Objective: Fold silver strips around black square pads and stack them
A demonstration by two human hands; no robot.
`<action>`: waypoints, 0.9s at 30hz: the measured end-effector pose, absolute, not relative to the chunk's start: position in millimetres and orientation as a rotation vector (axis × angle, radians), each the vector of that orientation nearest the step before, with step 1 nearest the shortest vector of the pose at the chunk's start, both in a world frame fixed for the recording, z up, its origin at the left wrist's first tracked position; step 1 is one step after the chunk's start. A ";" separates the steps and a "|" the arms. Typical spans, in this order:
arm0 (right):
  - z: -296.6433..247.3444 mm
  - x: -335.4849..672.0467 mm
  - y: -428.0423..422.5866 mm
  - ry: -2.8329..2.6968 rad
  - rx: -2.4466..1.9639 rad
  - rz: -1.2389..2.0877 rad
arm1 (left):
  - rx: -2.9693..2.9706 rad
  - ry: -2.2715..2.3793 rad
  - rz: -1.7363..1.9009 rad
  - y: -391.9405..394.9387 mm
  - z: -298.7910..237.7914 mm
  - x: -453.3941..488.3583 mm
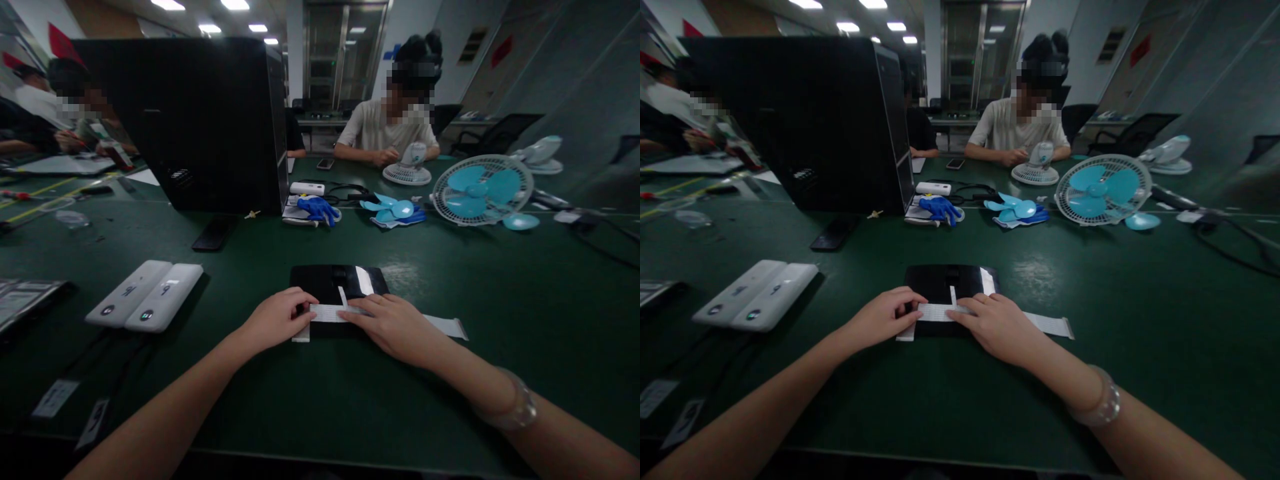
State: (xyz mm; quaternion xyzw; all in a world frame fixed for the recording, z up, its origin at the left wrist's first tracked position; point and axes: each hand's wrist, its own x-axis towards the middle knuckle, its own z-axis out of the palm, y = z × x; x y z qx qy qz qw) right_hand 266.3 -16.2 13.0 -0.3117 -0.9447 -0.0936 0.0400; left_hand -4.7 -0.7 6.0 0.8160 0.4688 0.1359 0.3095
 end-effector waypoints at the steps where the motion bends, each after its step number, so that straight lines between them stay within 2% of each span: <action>1: 12.3 266.0 -16.4 -2.888 -0.956 -0.288 | 2.183 1.253 0.353 -1.8 6.4 -3.6; 27: 13.3 263.6 -14.9 -2.874 -1.003 -0.223 | 2.106 1.323 0.329 -1.2 1.4 -2.1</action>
